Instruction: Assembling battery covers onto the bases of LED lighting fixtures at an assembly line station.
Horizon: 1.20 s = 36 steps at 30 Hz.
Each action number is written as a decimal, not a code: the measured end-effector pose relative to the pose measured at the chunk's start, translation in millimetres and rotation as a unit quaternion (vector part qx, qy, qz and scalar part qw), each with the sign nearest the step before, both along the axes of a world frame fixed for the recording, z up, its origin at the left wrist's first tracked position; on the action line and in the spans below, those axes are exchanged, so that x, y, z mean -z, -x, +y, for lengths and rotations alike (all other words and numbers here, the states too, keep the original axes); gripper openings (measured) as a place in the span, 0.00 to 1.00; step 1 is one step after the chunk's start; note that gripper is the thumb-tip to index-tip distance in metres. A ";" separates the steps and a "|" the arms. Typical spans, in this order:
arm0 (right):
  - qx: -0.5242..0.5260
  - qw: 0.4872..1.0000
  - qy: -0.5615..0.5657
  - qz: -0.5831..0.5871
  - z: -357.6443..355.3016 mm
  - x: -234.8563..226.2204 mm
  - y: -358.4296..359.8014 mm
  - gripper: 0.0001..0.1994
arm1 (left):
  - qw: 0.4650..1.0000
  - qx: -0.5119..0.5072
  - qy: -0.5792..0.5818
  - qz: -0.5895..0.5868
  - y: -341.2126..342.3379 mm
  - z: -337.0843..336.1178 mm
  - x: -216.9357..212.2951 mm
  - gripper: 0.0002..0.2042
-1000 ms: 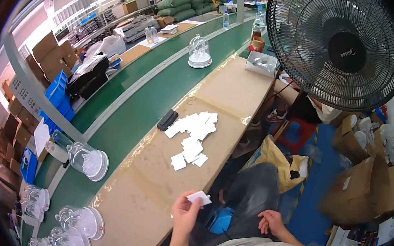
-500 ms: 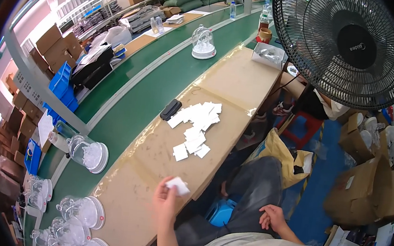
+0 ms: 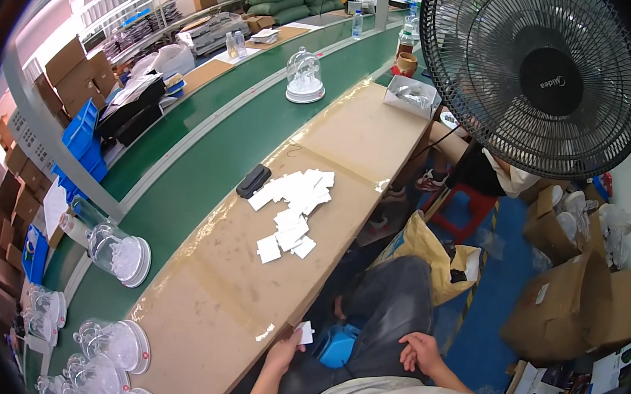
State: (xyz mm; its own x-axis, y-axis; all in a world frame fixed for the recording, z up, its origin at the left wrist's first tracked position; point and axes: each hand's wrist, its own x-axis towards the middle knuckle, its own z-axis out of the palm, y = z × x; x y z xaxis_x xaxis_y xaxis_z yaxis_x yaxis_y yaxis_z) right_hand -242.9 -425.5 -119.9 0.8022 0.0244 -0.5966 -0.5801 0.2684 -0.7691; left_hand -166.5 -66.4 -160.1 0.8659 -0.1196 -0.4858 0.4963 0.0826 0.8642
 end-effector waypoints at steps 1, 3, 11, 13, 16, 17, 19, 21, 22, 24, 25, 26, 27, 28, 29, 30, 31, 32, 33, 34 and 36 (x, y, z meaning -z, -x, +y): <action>0.002 1.000 -0.001 0.001 -0.6 0.8 -1.2 0.14 | 1.000 0.002 -0.001 0.001 4.8 6.9 2.4 0.16; 0.003 1.000 0.002 0.010 -4.5 1.3 -2.2 0.14 | 0.996 0.064 -0.062 0.015 13.7 15.7 2.5 0.16; -0.004 1.000 -0.004 0.023 -2.6 -1.2 -10.8 0.14 | 0.915 0.033 -0.402 0.013 34.0 53.2 33.7 0.20; -0.013 0.999 -0.013 0.028 0.3 -1.6 -14.4 0.14 | 0.914 0.055 -0.399 0.043 36.0 68.1 52.7 0.20; -0.012 0.999 -0.014 0.038 1.6 1.4 -13.7 0.14 | 0.902 0.062 -0.424 0.051 37.9 84.7 86.9 0.20; -0.005 0.999 -0.013 0.040 0.2 1.6 -12.9 0.14 | 0.894 0.085 -0.437 0.051 35.8 84.4 89.2 0.21; 0.000 0.999 -0.016 0.042 0.6 4.6 -12.3 0.14 | 0.898 0.084 -0.430 0.045 31.9 83.8 87.2 0.20; 0.004 1.000 -0.012 0.027 1.1 7.7 -11.4 0.15 | 0.905 0.084 -0.416 0.032 30.1 80.4 84.0 0.20; 0.003 1.000 -0.013 0.028 1.1 8.1 -11.5 0.15 | 0.909 0.084 -0.407 0.026 26.0 75.8 81.2 0.20; 0.004 1.000 -0.016 0.021 0.6 8.2 -11.3 0.15 | 0.916 0.085 -0.391 0.012 23.1 71.7 78.7 0.19; 0.004 1.000 -0.017 0.021 0.1 7.8 -11.1 0.15 | 0.920 0.086 -0.382 0.005 23.4 70.4 78.6 0.19; 0.004 1.000 -0.020 0.021 -0.3 7.2 -11.0 0.15 | 0.924 0.088 -0.373 -0.002 24.7 69.5 78.6 0.19; 0.005 1.000 -0.023 0.021 -0.9 6.5 -10.8 0.15 | 0.927 0.089 -0.364 -0.009 25.2 68.6 78.6 0.18; 0.005 0.999 -0.024 0.021 -1.2 6.0 -11.4 0.15 | 0.930 0.089 -0.355 -0.017 26.0 67.7 77.6 0.18; 0.003 1.000 -0.020 0.020 -1.6 5.3 -12.0 0.15 | 0.933 0.090 -0.346 -0.024 26.1 66.0 77.0 0.18; 0.000 1.000 -0.017 0.018 -1.8 5.3 -12.2 0.15 | 0.936 0.091 -0.338 -0.032 23.5 62.6 77.8 0.18; 0.001 1.000 -0.017 0.018 -2.3 5.8 -12.1 0.15 | 0.939 0.091 -0.329 -0.040 24.6 62.2 77.5 0.18; 0.000 1.000 -0.021 0.017 -3.0 6.3 -12.1 0.15 | 0.942 0.092 -0.319 -0.048 24.0 61.1 77.8 0.17; 0.000 1.000 -0.025 0.015 -3.3 6.6 -12.1 0.15 | 0.945 0.093 -0.310 -0.056 23.9 59.7 78.0 0.17; -0.001 1.000 -0.027 0.015 -1.5 5.9 -12.9 0.15 | 0.947 0.092 -0.302 -0.064 24.0 58.9 76.2 0.17; -0.003 0.999 -0.030 0.019 2.5 3.5 -14.4 0.15 | 0.950 0.089 -0.287 -0.079 22.0 57.0 72.8 0.17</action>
State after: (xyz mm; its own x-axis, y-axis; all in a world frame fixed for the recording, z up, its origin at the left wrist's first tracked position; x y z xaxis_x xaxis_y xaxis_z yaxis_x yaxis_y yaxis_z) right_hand -228.5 -423.0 -123.4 0.7788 0.0666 -0.6237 -0.6103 0.3104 -0.7288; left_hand -188.6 -9.4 -232.9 0.9243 -0.0263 -0.3808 0.3180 -0.4987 0.8063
